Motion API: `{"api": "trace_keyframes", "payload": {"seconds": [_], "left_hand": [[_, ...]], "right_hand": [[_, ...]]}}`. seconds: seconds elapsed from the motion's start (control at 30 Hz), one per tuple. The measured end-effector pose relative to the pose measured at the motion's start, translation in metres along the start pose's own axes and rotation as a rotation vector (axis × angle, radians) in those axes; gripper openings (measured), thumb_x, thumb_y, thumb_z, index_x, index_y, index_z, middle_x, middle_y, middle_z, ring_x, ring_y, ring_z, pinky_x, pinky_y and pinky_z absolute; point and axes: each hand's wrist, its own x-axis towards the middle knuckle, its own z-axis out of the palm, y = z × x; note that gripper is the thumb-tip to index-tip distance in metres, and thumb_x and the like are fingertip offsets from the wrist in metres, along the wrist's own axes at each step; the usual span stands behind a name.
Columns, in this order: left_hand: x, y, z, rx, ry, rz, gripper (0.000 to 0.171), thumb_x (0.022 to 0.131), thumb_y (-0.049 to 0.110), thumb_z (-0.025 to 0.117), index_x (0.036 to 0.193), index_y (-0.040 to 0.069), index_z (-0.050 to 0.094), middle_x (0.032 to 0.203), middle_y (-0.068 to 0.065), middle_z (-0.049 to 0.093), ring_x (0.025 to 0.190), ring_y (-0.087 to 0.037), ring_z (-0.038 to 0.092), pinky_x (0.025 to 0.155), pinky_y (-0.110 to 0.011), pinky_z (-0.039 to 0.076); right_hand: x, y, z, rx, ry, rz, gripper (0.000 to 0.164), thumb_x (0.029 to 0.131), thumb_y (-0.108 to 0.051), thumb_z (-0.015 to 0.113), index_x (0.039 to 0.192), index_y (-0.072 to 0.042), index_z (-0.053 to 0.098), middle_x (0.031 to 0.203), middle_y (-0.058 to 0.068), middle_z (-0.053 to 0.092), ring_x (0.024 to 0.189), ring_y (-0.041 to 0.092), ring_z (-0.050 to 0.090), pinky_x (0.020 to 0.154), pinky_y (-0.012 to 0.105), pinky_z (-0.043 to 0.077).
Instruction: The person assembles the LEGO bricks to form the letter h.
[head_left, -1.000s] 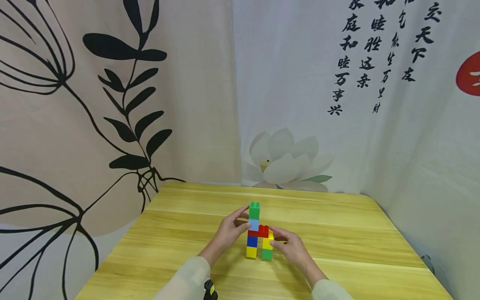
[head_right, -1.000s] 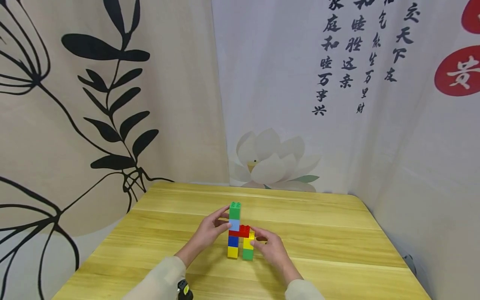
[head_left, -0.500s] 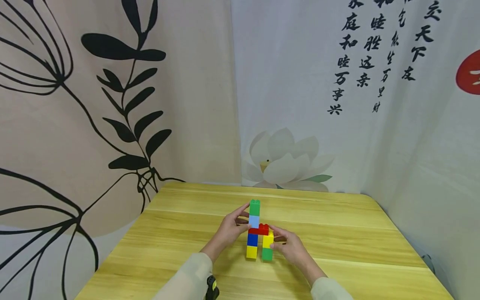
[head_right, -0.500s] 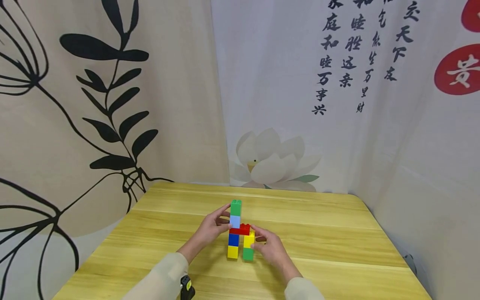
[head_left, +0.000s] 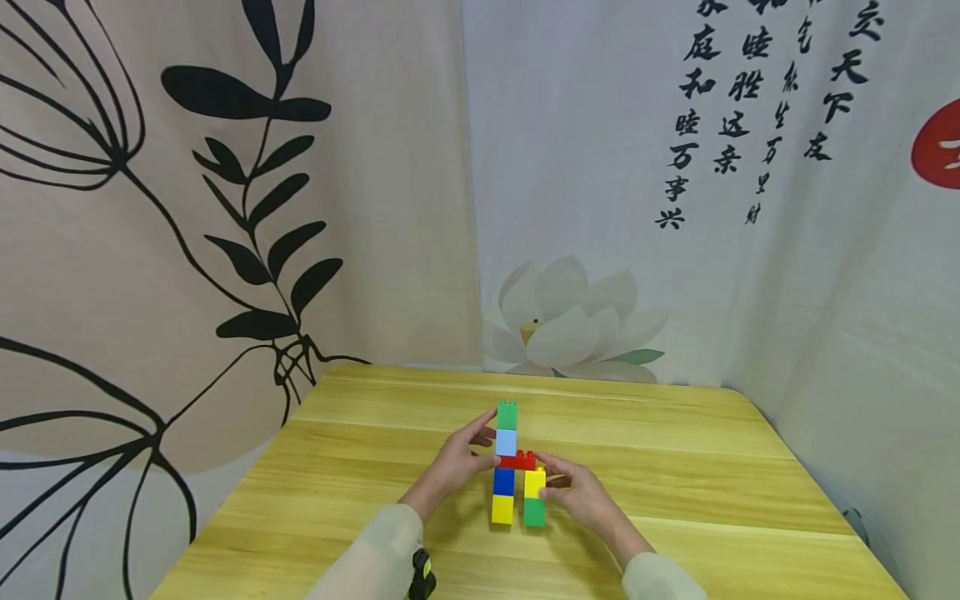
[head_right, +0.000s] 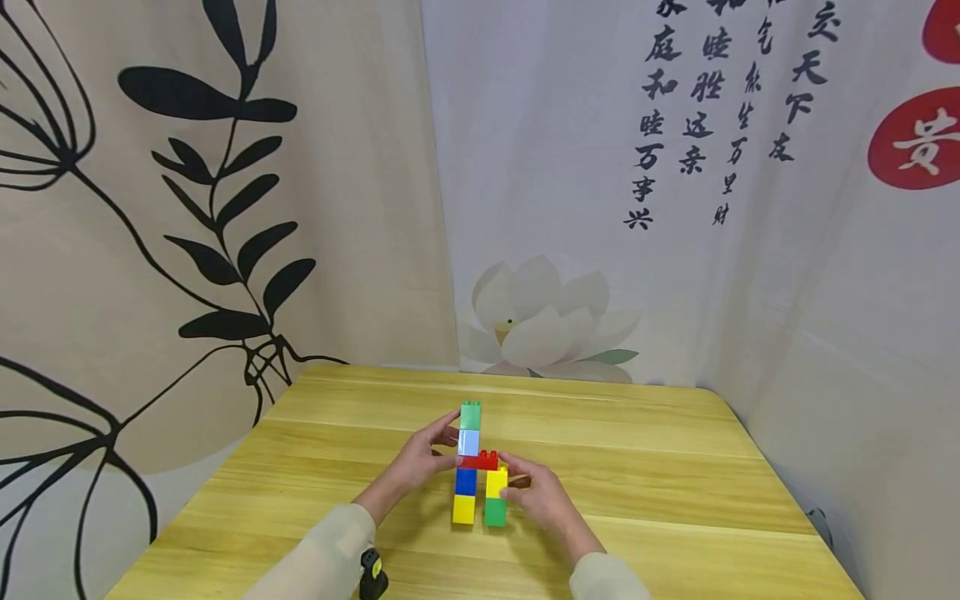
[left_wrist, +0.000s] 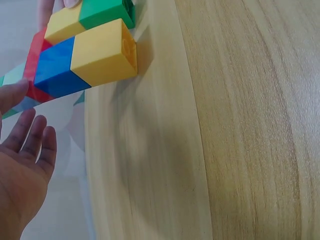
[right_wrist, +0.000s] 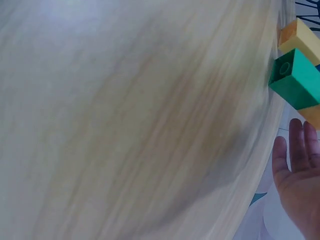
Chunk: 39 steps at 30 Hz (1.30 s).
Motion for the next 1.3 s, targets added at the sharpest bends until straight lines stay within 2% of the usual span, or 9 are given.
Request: {"api": "trace_keyframes", "payload": {"seconds": [0.33,0.63,0.83,1.13,1.3], "left_hand": [[0.003,-0.004,0.000,0.007,-0.024,-0.014,0.072,0.090,0.004,0.072,0.153,0.015,0.039,0.123,-0.010,0.059,0.112,-0.031,0.055,0.096,-0.049,0.047],[0.004,-0.011,0.000,-0.010,-0.047,-0.045,0.071,0.091,0.005,0.071,0.153,0.013,0.039,0.123,-0.012,0.059,0.111,-0.031,0.056,0.091,-0.041,0.052],[0.003,-0.014,-0.001,-0.015,-0.061,-0.063,0.070,0.092,0.005,0.070,0.154,0.013,0.037,0.124,-0.011,0.059,0.111,-0.030,0.055,0.094,-0.043,0.050],[0.005,-0.023,0.001,-0.050,-0.093,-0.089,0.078,0.087,0.006,0.076,0.154,0.011,0.036,0.126,-0.012,0.058,0.113,-0.031,0.054,0.097,-0.048,0.047],[0.005,-0.026,0.002,-0.055,-0.112,-0.099,0.078,0.087,0.007,0.076,0.154,0.009,0.036,0.126,-0.013,0.058,0.113,-0.032,0.054,0.096,-0.047,0.048]], "right_hand": [[0.000,0.004,-0.001,0.017,-0.037,-0.034,0.054,0.092,-0.004,0.069,0.143,-0.010,0.054,0.122,0.017,0.059,0.103,0.027,0.060,0.081,0.037,0.055],[0.000,0.005,0.000,0.022,-0.057,-0.017,0.054,0.092,-0.006,0.069,0.144,-0.009,0.052,0.125,0.017,0.058,0.107,0.029,0.059,0.086,0.039,0.054],[0.000,0.006,0.000,0.022,-0.071,-0.013,0.053,0.093,-0.008,0.069,0.143,-0.007,0.053,0.126,0.016,0.058,0.107,0.028,0.058,0.087,0.039,0.054],[0.001,0.008,-0.001,0.038,-0.099,0.000,0.052,0.094,-0.009,0.068,0.143,-0.005,0.052,0.130,0.020,0.057,0.107,0.028,0.058,0.086,0.040,0.054],[0.003,0.011,-0.001,0.049,-0.111,0.016,0.052,0.094,-0.010,0.067,0.143,-0.004,0.051,0.125,0.017,0.059,0.104,0.026,0.057,0.084,0.038,0.055]]}}
